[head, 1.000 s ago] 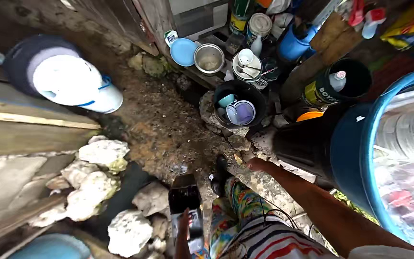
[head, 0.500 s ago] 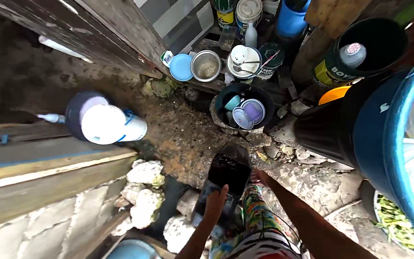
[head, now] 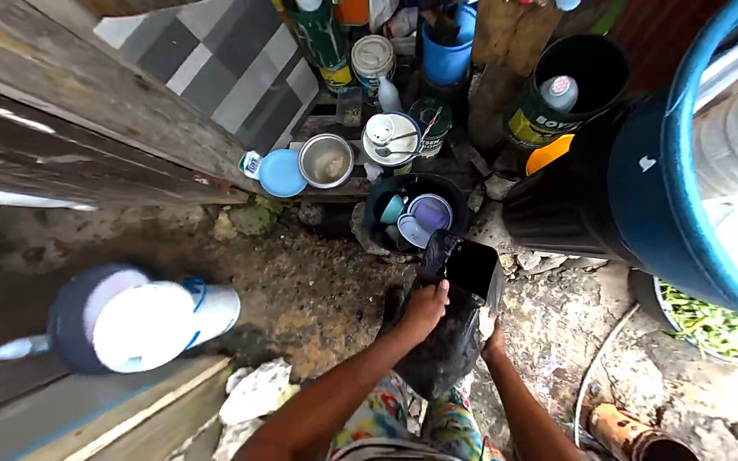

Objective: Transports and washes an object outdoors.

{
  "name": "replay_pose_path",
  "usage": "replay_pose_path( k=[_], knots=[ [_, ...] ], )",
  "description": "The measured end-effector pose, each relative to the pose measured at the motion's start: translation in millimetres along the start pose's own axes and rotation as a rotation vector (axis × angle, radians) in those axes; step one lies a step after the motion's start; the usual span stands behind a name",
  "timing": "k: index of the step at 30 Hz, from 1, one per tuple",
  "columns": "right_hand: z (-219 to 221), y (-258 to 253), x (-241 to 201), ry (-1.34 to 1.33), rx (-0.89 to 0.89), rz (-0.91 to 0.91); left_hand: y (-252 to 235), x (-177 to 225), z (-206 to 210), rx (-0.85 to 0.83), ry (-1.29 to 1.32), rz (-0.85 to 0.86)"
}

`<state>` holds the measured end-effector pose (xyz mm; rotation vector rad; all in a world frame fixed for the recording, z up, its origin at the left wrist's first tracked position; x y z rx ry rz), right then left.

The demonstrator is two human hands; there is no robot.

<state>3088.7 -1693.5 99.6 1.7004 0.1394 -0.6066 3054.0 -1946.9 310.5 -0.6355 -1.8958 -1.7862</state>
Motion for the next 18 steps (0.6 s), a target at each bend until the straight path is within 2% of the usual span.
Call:
replay_pose_path(
  k=[6,12,18],
  knots=[
    [-18,27,9,0.049,0.132,-0.015,-44,0,-12,-0.085,0.033,-0.080],
    [-45,31,7,0.209,0.305,0.090,-60,-12,-13,-0.091,0.144,-0.193],
    [-64,42,-4,0.388,0.385,0.125,-70,-20,-19,-0.092,0.208,-0.245]
  ],
)
Point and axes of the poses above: each hand's wrist, its own y-axis away from the middle knuckle, its own z-axis out of the palm, x = y × z, the point moved 8 cm from there along -y, towards the middle knuckle, and after that the axes turned 2 degrees about z, right-handed, at the moved point
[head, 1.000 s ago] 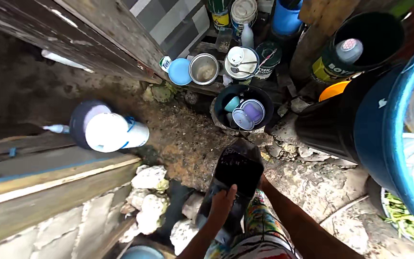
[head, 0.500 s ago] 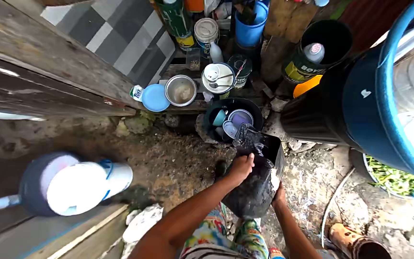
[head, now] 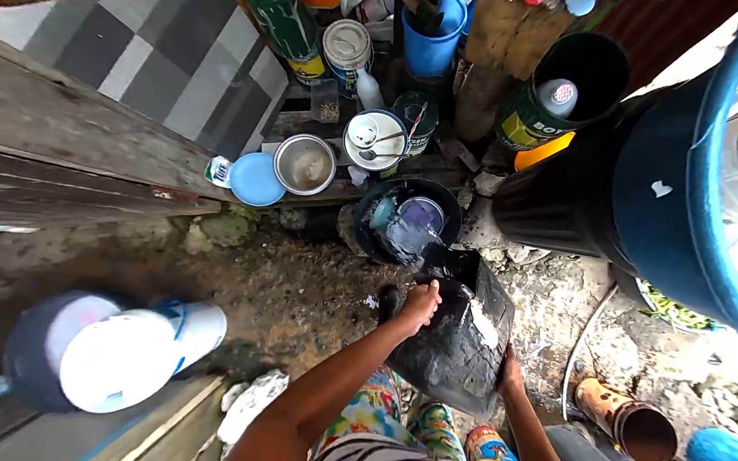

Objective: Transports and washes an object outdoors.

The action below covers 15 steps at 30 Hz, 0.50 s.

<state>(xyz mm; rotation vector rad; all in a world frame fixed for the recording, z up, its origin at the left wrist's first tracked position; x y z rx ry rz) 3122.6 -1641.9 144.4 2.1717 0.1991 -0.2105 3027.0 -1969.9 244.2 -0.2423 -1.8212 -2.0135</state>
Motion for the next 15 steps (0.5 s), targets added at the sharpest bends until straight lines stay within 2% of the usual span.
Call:
replay_pose_path(
  k=[15],
  knots=[
    [-12,32,-21,0.010,0.040,-0.001,-7,26,-14,-0.055,-0.022,-0.004]
  ],
)
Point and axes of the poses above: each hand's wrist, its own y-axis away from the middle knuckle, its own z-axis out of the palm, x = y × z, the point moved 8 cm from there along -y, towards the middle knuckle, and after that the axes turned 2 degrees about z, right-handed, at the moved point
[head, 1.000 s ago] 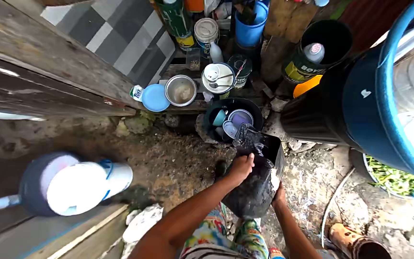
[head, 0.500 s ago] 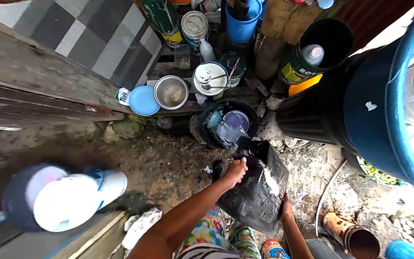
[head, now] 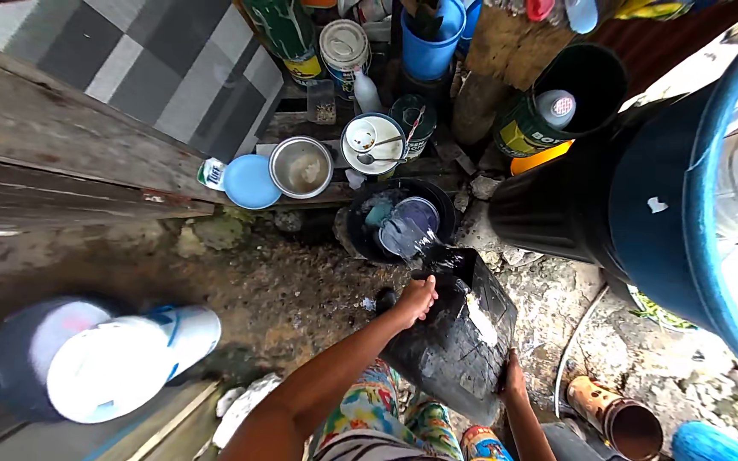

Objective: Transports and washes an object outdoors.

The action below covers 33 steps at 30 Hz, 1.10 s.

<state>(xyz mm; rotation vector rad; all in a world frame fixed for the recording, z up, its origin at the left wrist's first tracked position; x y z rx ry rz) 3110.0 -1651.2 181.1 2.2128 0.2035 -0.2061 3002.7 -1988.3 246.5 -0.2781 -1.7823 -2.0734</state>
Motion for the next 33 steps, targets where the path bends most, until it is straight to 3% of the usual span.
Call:
replay_pose_path(
  k=[25,33],
  knots=[
    [-69,93,-59,0.090,0.132,-0.170,-23,20,-31,-0.166,0.075,-0.098],
    [-83,129,-109,0.153,0.116,-0.415,-34,28,-55,-0.221,0.139,-0.077]
  ],
)
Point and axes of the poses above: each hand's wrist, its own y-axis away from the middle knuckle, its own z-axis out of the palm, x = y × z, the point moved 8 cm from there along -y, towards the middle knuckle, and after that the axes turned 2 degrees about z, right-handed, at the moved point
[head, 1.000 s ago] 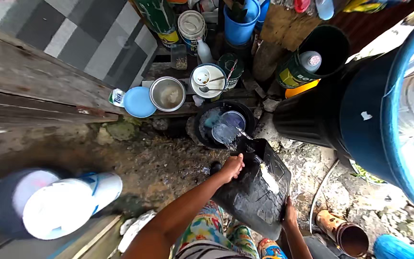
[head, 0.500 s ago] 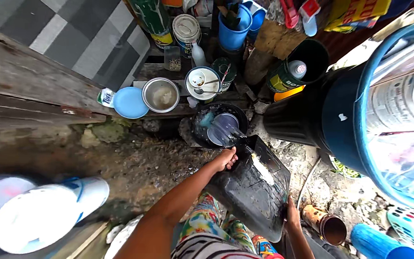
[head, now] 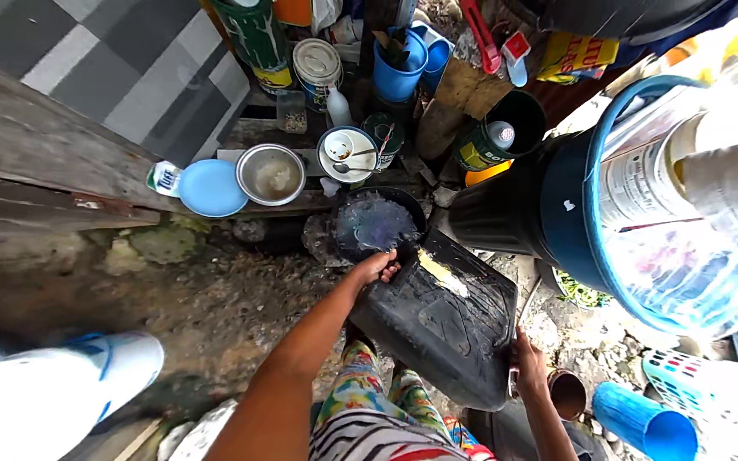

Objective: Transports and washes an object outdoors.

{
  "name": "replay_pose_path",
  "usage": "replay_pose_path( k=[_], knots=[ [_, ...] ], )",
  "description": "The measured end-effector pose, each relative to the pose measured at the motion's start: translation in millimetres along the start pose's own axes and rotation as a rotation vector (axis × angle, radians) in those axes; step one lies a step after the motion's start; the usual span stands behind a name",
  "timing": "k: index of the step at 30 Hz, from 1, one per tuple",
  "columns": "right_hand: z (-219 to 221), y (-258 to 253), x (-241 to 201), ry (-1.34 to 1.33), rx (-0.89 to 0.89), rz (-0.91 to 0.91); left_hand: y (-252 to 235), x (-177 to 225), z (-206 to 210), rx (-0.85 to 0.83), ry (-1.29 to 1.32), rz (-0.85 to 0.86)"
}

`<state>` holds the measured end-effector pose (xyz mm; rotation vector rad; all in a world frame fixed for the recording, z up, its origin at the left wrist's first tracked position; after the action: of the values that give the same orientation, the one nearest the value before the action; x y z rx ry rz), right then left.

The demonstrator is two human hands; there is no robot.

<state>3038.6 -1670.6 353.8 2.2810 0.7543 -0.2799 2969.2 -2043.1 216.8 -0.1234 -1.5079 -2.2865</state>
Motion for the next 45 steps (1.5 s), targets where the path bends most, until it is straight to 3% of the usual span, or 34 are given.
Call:
replay_pose_path(
  k=[6,10,14,16,19,23,25,28,30,32,37,40,45],
  knots=[
    [-14,30,-69,0.113,0.000,-0.266,-22,-2,-32,0.012,-0.107,0.057],
    [-31,61,-125,0.204,0.021,-0.552,-41,-9,-41,-0.044,-0.179,0.226],
    [-58,93,-159,0.283,0.154,-0.869,-15,-6,-12,-0.104,-0.081,0.307],
    [-69,85,-147,0.297,0.156,-0.843,-8,-5,3,-0.086,-0.030,0.305],
    [-76,39,-82,0.169,0.009,-0.583,-18,-21,10,-0.077,-0.011,0.326],
    [-53,-26,46,-0.131,-0.359,-0.174,28,-42,62,-0.058,-0.038,0.279],
    [-45,-49,115,-0.034,-0.494,-0.073,37,-56,111,-0.067,-0.159,0.325],
    [-59,-90,207,0.341,-0.558,-0.145,18,-92,202,0.052,-0.574,0.393],
    [-91,-110,274,0.399,-0.578,-0.143,-14,-122,247,0.191,-1.034,0.425],
    [-136,-123,353,0.265,-0.566,-0.058,-45,-146,271,0.270,-1.385,0.430],
    [-263,-128,542,0.229,-0.394,0.312,-65,-160,312,0.391,-1.754,0.326],
    [-282,-140,581,0.107,-0.419,0.371,-77,-159,333,0.407,-1.799,0.142],
    [-297,-214,511,-0.214,-0.505,0.168,-139,-169,385,0.373,-1.669,-0.093]
  ],
)
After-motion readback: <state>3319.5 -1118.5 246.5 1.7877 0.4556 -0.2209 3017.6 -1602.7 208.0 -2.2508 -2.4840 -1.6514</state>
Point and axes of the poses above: each hand's wrist, its own y-axis away from the middle knuckle, its own z-axis out of the palm, x = y × z, the point moved 8 cm from there along -y, towards the middle knuckle, and after that the axes turned 2 degrees about z, right-handed, at the moved point
